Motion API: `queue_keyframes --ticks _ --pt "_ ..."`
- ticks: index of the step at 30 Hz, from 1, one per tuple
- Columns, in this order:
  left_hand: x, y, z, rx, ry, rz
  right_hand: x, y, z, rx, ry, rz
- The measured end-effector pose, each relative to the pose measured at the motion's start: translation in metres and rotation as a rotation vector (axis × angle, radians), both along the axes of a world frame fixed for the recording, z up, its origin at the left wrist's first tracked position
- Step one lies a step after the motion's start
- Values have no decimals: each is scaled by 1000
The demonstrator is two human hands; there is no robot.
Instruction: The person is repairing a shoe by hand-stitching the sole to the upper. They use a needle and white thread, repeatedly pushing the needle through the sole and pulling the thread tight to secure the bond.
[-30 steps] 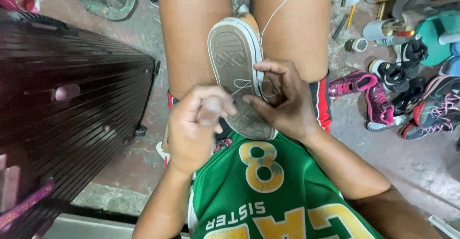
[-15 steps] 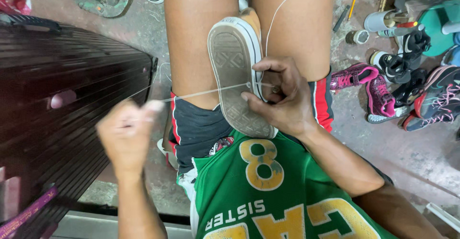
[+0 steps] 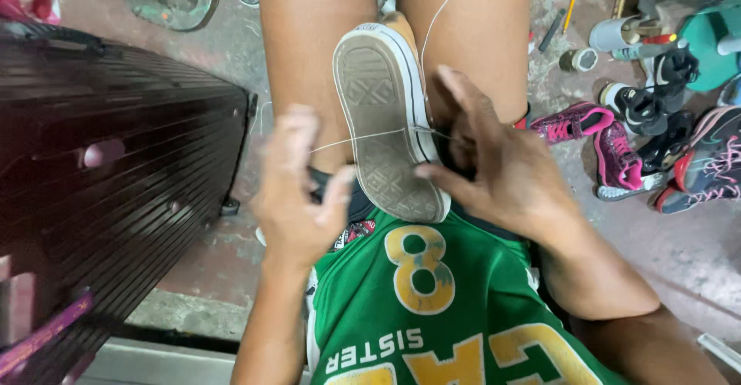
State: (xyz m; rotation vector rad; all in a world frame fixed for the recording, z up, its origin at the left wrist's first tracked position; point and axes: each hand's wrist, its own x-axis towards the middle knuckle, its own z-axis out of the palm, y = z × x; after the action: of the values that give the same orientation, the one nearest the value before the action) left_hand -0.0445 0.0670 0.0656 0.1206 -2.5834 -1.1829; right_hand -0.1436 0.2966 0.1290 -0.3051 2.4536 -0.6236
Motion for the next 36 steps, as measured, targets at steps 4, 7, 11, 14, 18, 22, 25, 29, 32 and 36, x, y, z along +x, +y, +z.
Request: queue_keyframes --ticks 4,7,11,14,18,22,25,29,32,36 --pt "-19 16 11 -141 -65 -98 -16 19 16 38 153 170" --pt "-29 23 12 -87 -22 -102 -27 21 9 -343 461 201" --pt "-44 26 9 39 -44 -111 -41 9 -14 -347 440 276" --pt "-52 22 8 54 -24 -112 -45 5 -22 -253 451 277" --pt "-60 15 8 -40 22 -70 -46 4 -28 -332 512 267" --pt "-60 15 11 -97 103 -23 -44 14 -29 -304 523 326" --pt "-51 18 19 811 -173 115 -45 29 -23 -349 410 351" --pt "-43 18 28 1200 -238 -46 -54 46 -12 -450 28 233" --pt "-42 19 35 716 -268 -88 -55 46 -7 -600 -21 76" --pt "-48 23 38 311 -213 -130 -46 30 -8 -487 2 114"
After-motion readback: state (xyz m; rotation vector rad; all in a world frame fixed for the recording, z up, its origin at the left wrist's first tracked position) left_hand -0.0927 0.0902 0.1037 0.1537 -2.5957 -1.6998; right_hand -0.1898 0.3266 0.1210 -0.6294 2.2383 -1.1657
